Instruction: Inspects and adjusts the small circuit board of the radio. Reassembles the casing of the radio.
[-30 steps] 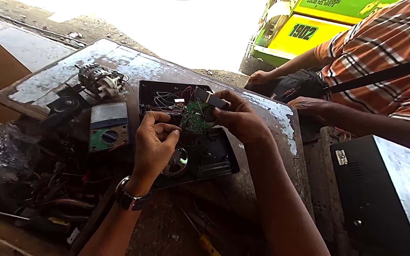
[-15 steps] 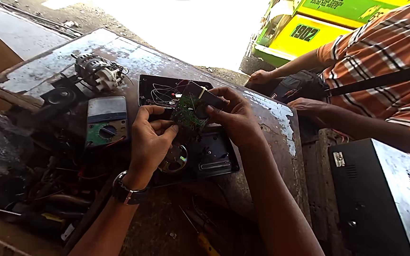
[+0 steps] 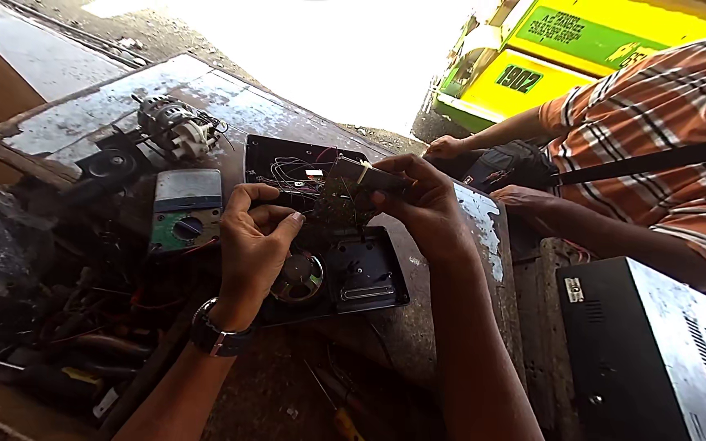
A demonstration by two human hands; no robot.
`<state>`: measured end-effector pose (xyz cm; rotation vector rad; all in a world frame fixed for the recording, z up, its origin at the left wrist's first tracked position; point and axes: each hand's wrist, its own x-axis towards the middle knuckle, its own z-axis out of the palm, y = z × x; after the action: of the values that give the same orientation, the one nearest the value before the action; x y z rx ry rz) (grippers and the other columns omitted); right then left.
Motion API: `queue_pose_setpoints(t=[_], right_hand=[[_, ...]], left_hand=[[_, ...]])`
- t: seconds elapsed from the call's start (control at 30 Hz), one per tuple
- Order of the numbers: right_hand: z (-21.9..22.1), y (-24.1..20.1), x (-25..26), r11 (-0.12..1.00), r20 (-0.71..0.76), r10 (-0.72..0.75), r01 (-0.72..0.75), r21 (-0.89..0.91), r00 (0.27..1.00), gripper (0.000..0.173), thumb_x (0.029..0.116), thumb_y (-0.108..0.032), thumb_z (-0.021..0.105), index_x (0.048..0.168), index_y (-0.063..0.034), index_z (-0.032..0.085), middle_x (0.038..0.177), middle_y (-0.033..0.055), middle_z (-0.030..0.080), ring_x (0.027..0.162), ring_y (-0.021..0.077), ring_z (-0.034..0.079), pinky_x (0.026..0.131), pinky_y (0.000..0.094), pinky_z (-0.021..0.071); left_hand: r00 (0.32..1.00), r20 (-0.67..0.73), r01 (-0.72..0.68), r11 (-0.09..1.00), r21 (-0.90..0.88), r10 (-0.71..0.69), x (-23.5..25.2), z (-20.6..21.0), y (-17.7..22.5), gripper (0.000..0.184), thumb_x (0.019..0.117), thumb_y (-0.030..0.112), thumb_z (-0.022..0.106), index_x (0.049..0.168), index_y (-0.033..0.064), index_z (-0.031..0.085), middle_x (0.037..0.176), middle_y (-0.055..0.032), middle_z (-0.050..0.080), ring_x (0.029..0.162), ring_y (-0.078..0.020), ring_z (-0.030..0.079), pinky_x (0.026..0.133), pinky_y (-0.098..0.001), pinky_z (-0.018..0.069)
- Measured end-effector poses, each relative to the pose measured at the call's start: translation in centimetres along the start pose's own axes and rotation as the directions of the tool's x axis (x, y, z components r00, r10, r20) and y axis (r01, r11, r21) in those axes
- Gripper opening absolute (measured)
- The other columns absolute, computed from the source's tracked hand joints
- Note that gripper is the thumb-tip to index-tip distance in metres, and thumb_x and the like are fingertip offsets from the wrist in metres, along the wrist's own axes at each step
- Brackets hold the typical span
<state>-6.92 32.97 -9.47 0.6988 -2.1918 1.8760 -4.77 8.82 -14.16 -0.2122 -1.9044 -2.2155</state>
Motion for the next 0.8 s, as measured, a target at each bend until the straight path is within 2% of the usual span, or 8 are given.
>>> queue_pose_setpoints(t=[0.13,0.3,0.4,0.47,0.53,0.57,0.67,0.8], right_hand=[[-0.5,-0.2,-0.1,1.0,0.022,-0.001,0.001,0.013,1.0,0.032,0.0935,0.004,0.065,0.124,-0.0032,0.062,0.113,0.0091,0.069,0.093,0.0153,0.07,0.081,0.0312,0.0621],[-0.9,0.0,-0.1,0.999,0.017,-0.008,0.008,0.04,1.0,0.031,0.0949,0.002,0.064,0.126,-0.0033,0.061,0.113,0.0098,0.068,0.093,0.0159,0.07,0.082,0.0326,0.062],[-1.0,-0.3,-0.2,0.999,-0.013,0.006,-0.006,0.031,1.0,0.031,0.0959,-0.001,0.065,0.126,-0.0045,0.061,0.112,0.0092,0.069,0.092,0.0152,0.07,0.082,0.0317,0.062],[-1.0,-0.2,-0.2,1.0,-0.029,0.007,-0.007,0.029,1.0,0.031,0.0958,-0.002,0.066,0.127,-0.0031,0.061,0.11,0.0099,0.069,0.091,0.0155,0.07,0.081,0.0322,0.0624],[-1.2,0.3,0.2,0.999,-0.021,-0.029,0.03,0.037,0.999,0.032,0.0948,-0.001,0.067,0.126,0.0012,0.06,0.109,0.0122,0.069,0.089,0.017,0.07,0.078,0.0333,0.063],[-1.2,0.4,0.3,0.998,-0.015,-0.039,0.04,0.041,0.999,0.033,0.0946,-0.001,0.067,0.126,0.0022,0.06,0.109,0.0128,0.069,0.09,0.0175,0.07,0.079,0.0338,0.0629],[-1.1,0.4,0.3,0.998,-0.009,-0.049,0.049,0.049,0.999,0.032,0.0941,-0.001,0.068,0.125,0.0025,0.061,0.111,0.0131,0.069,0.093,0.0182,0.07,0.082,0.0348,0.0627],[-1.1,0.4,0.3,0.998,-0.007,-0.034,0.034,0.048,0.999,0.032,0.0943,0.0,0.067,0.126,0.0026,0.061,0.11,0.0134,0.069,0.092,0.0182,0.07,0.08,0.0344,0.0633]], left_hand=[[0.999,0.029,-0.031,0.998,0.052,0.03,0.2,0.0,-0.3,0.043,0.0929,-0.001,0.071,0.128,0.0124,0.05,0.09,-0.0052,0.073,0.049,-0.0105,0.057,0.037,-0.0193,0.0414],[0.992,0.082,-0.109,0.985,0.134,0.099,0.3,-0.2,-0.5,0.044,0.0939,0.0,0.071,0.129,0.0119,0.048,0.098,-0.003,0.074,0.06,-0.0122,0.065,0.045,-0.0206,0.0483],[0.977,0.184,-0.141,0.972,0.186,0.106,0.4,-0.4,-0.5,0.061,0.086,-0.001,0.071,0.137,0.0153,0.043,0.109,0.0013,0.075,0.056,-0.0126,0.061,0.044,-0.0234,0.0451],[0.969,0.218,-0.178,0.946,0.271,0.12,0.5,-0.1,-0.7,0.072,0.0801,0.005,0.079,0.14,0.0176,0.041,0.11,0.005,0.075,0.053,-0.0106,0.058,0.041,-0.0239,0.0443],[0.967,0.214,-0.205,0.916,0.344,0.135,0.5,0.2,-0.8,0.078,0.0795,0.012,0.086,0.142,0.0184,0.041,0.107,0.0054,0.075,0.053,-0.0099,0.058,0.042,-0.0246,0.0459],[0.966,0.204,-0.226,0.901,0.37,0.159,0.5,0.4,-0.8,0.075,0.0819,0.014,0.086,0.143,0.0176,0.042,0.103,0.0046,0.074,0.054,-0.0099,0.058,0.043,-0.0249,0.0469],[0.96,0.168,-0.273,0.878,0.394,0.223,0.6,0.3,-0.6,0.056,0.0946,0.011,0.073,0.142,0.014,0.043,0.093,0.0015,0.072,0.055,-0.0098,0.059,0.045,-0.0243,0.0491],[0.956,0.14,-0.292,0.865,0.408,0.257,0.9,-0.1,-0.7,0.052,0.0968,0.009,0.069,0.141,0.0144,0.044,0.092,0.0008,0.072,0.057,-0.0102,0.061,0.048,-0.025,0.0506]])
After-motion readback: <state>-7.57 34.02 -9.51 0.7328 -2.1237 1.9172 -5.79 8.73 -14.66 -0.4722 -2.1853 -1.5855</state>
